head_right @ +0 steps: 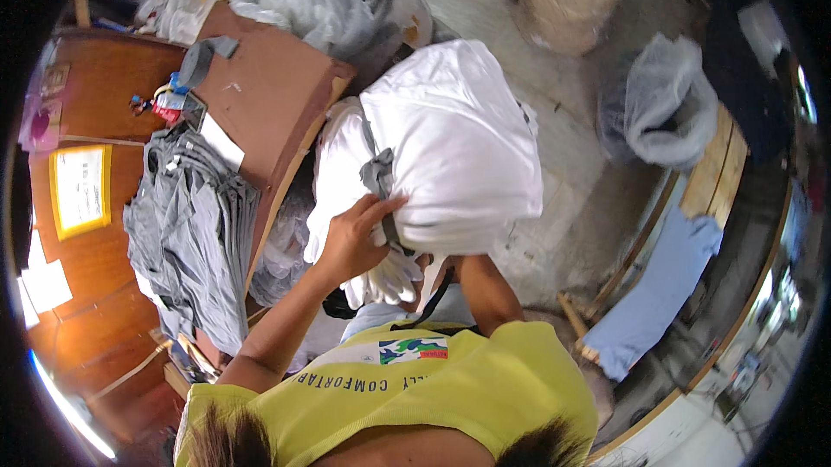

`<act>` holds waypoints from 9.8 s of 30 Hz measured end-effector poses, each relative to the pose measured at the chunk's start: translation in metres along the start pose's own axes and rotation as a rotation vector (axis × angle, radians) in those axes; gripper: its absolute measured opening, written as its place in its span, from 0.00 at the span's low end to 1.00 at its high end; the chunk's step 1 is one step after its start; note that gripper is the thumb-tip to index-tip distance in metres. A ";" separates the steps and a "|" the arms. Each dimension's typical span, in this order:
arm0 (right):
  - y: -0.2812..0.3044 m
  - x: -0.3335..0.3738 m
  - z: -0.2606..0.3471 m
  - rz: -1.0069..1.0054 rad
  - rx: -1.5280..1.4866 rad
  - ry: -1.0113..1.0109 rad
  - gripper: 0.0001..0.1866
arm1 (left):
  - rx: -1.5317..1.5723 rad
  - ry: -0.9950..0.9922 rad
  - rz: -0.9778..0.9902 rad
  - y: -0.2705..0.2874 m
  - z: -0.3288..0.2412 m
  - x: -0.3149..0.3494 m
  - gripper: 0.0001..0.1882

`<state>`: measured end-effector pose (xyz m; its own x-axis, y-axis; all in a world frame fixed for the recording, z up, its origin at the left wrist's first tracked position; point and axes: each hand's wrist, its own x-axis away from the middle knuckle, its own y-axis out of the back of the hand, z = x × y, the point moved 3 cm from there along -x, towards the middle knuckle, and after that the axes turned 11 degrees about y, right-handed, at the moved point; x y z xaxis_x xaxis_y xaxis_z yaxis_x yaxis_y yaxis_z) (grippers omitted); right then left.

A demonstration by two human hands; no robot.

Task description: The person trims threads from gray garments using shears and then bundles them together on a table.

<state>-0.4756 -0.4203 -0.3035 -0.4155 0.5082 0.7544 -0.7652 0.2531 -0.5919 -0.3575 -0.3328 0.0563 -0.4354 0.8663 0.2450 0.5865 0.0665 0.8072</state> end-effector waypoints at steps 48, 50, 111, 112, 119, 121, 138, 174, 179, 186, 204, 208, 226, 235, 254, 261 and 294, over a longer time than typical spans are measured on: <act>-0.104 0.006 -0.011 0.540 1.993 0.709 0.30 | 0.642 0.584 -0.340 -0.200 0.230 -0.070 0.21; -0.114 0.006 -0.007 0.572 2.025 0.408 0.29 | 0.822 0.699 -0.292 -0.205 0.242 -0.078 0.21; -0.164 0.127 0.076 0.624 1.794 0.302 0.11 | 0.250 0.281 -0.289 -0.107 0.249 -0.043 0.08; -0.169 0.117 0.070 0.664 1.863 0.307 0.12 | 0.421 0.397 -0.265 -0.122 0.260 -0.044 0.10; -0.110 0.042 0.035 0.816 2.159 0.258 0.12 | 1.273 0.854 -0.443 -0.206 0.299 -0.036 0.20; -0.106 0.036 0.036 0.755 2.201 0.196 0.13 | 1.390 0.903 -0.494 -0.213 0.300 -0.030 0.22; -0.188 0.037 -0.069 1.385 2.417 0.605 0.27 | 1.085 0.896 -0.427 -0.191 0.264 0.021 0.10; -0.112 0.044 -0.127 1.220 2.182 0.785 0.13 | 0.787 0.955 -0.551 -0.197 0.263 0.025 0.11; -0.114 0.054 -0.121 1.302 2.195 0.837 0.13 | 1.595 0.975 -0.477 -0.243 0.282 0.020 0.11; -0.127 0.033 -0.125 1.174 1.879 0.666 0.08 | 1.524 0.890 -0.453 -0.246 0.289 0.027 0.09; -0.141 0.046 -0.138 1.134 2.030 0.481 0.12 | 1.958 0.822 -0.034 -0.240 0.305 0.022 0.07; -0.138 0.045 -0.132 1.083 2.148 0.431 0.11 | 1.807 0.748 -0.072 -0.240 0.310 0.017 0.07; -0.138 -0.013 -0.123 0.899 1.996 -0.045 0.09 | 0.580 0.507 -0.590 -0.181 0.311 -0.007 0.12; -0.169 0.013 -0.140 1.251 2.017 0.821 0.14 | 0.941 0.856 -0.808 -0.191 0.317 -0.004 0.12; -0.157 -0.029 -0.139 0.776 1.739 0.175 0.10 | 0.374 0.396 -0.655 -0.168 0.281 -0.001 0.11; -0.151 -0.024 -0.134 0.931 1.826 0.544 0.09 | 0.161 0.265 -0.283 -0.166 0.313 -0.018 0.12; -0.120 0.027 -0.128 0.841 2.079 0.894 0.08 | 0.381 0.036 -0.116 -0.159 0.332 -0.031 0.09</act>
<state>-0.3319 -0.3318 -0.2483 -0.9680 0.2497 0.0262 -0.1390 -0.6197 0.7724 -0.2101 -0.2056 -0.2577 -0.5337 0.8245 0.1882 0.7401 0.3477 0.5757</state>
